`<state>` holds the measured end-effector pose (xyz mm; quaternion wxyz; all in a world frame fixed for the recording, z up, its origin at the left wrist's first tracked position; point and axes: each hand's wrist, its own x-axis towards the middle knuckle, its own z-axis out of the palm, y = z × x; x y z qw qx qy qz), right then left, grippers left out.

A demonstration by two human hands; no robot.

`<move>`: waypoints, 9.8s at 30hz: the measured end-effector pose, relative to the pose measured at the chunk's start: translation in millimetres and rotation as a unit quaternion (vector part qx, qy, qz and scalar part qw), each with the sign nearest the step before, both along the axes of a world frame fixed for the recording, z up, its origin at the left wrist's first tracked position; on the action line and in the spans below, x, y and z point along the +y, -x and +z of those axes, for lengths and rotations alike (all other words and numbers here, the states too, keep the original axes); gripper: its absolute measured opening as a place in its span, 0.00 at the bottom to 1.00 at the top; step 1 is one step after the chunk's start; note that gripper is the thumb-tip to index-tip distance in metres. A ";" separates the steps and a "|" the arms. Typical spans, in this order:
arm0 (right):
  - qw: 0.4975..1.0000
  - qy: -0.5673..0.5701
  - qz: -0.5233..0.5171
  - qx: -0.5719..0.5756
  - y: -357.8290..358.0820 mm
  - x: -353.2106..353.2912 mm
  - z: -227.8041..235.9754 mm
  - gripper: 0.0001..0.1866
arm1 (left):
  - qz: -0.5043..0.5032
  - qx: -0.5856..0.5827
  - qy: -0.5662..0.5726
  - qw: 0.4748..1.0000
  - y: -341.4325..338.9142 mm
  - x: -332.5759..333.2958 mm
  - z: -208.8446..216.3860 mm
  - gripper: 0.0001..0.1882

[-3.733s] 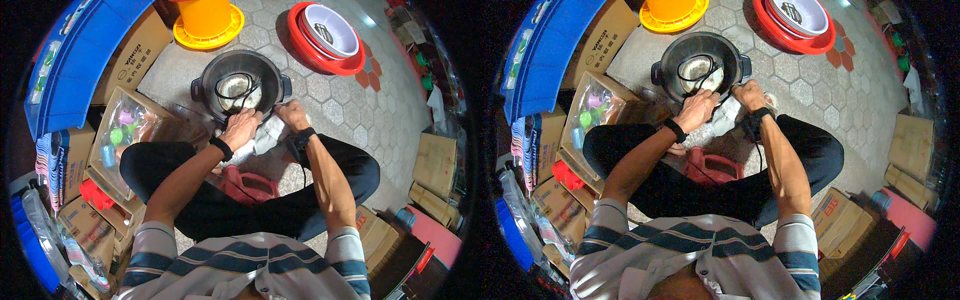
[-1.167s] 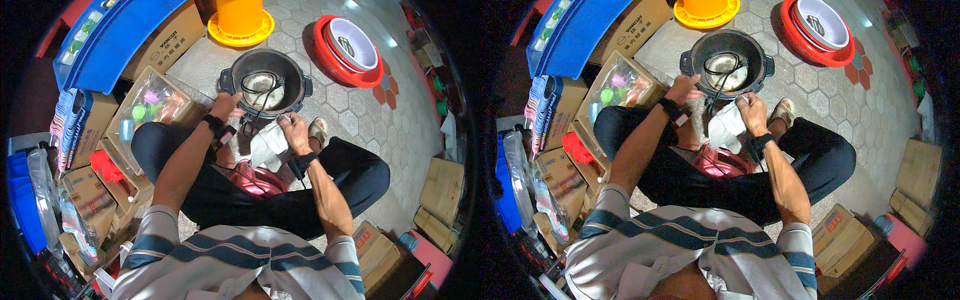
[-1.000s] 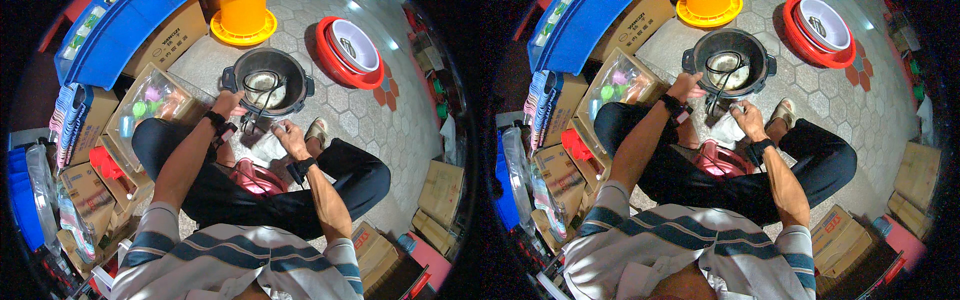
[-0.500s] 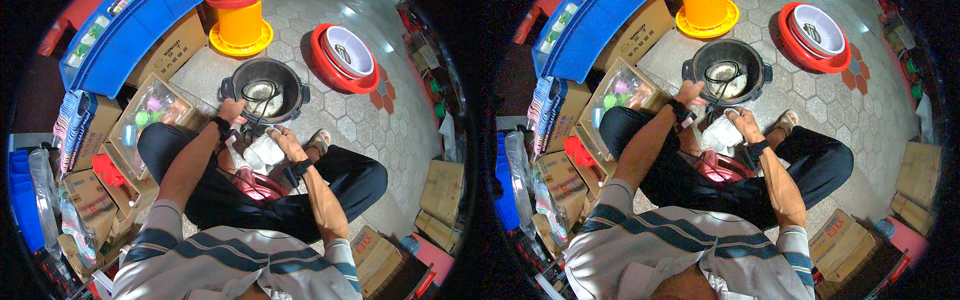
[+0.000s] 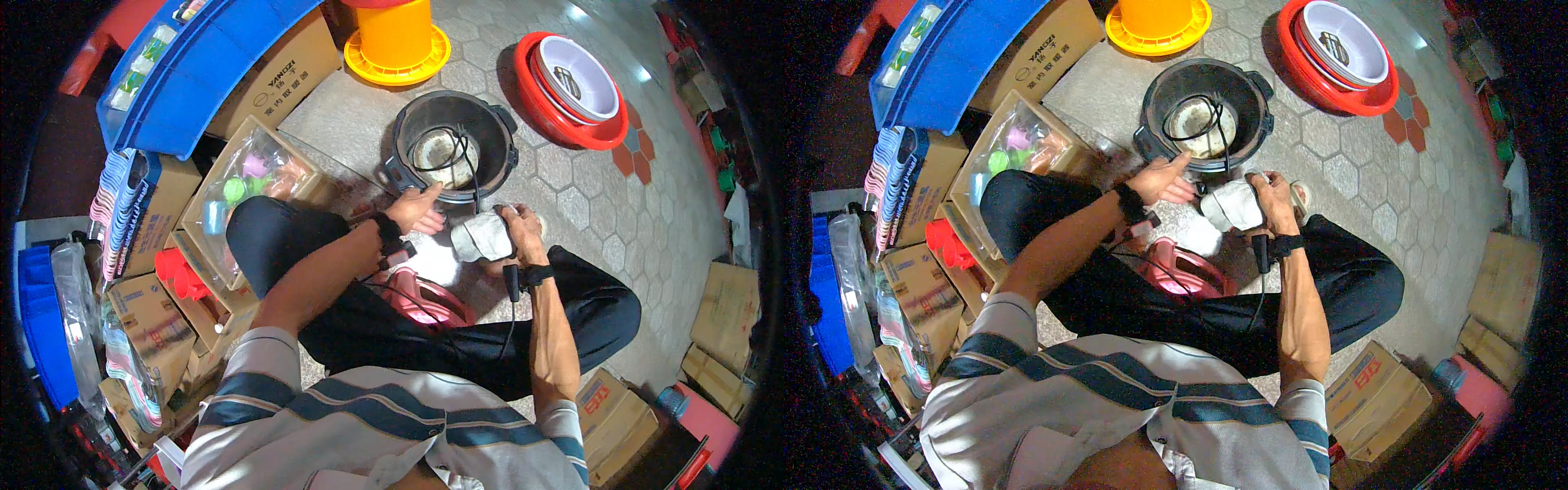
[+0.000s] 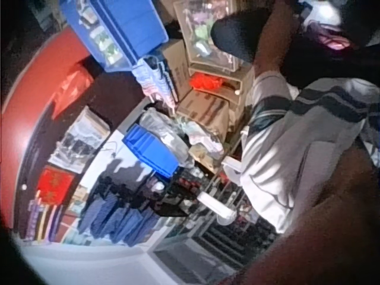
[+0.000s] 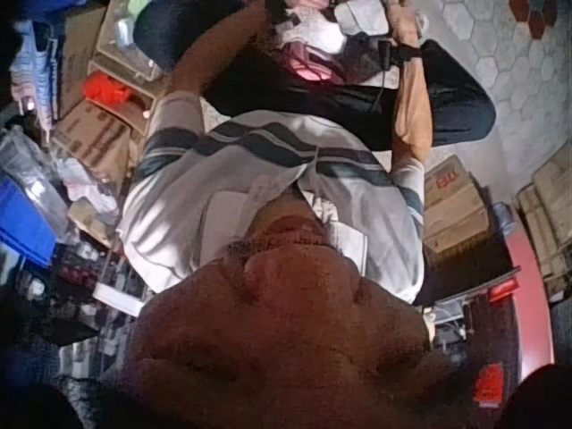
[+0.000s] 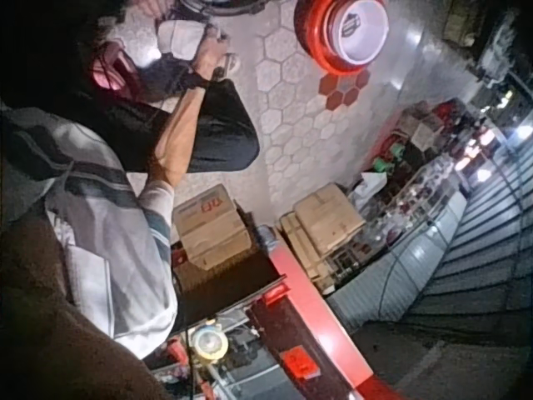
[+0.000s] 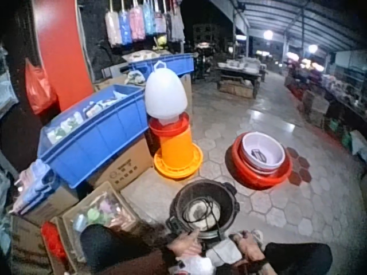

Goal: The person assembles a poultry feeder by placing a white water reservoir onto a red base and then onto a yellow base. They then use a cloth to wipe the inside of a black pot containing a metal strainer and place the cloth inside the pot.

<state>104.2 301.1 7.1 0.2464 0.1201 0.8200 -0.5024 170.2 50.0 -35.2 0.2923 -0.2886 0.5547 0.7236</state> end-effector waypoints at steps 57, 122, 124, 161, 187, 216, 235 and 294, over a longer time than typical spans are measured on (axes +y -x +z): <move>0.846 0.428 -0.082 -0.308 -54.0 -71.9 12.4 0.25 | -0.122 0.307 0.169 0.929 -18.4 -50.2 81.2 0.23; 0.888 0.367 -0.057 -0.271 -102.4 -111.0 -31.7 0.22 | -0.270 0.364 0.270 0.849 -35.2 -38.8 -17.1 0.28; 0.865 0.397 -0.033 -0.304 -98.5 -106.9 -32.5 0.18 | -0.347 0.424 0.328 0.770 -32.4 -43.2 -21.1 0.26; 0.891 0.364 -0.129 -0.240 -40.1 -69.8 -67.9 0.27 | -0.091 0.204 0.181 0.958 -34.6 2.7 -55.1 0.23; 0.931 0.292 -0.100 -0.194 -17.6 -45.4 -81.8 0.26 | -0.111 0.325 0.304 0.889 -19.1 18.4 -52.6 0.19; 0.945 0.278 -0.112 -0.132 -30.7 -57.5 -72.0 0.27 | 0.189 0.067 0.085 0.976 -14.1 -116.1 -21.1 0.14; 0.942 0.250 -0.087 -0.207 -49.3 -114.4 -30.8 0.34 | -0.068 0.320 0.326 0.887 -29.0 -18.9 -39.9 0.12; 0.927 0.304 -0.162 -0.147 -30.0 -90.2 -72.9 0.24 | -0.023 0.170 0.450 0.877 -15.9 -31.1 -56.0 0.34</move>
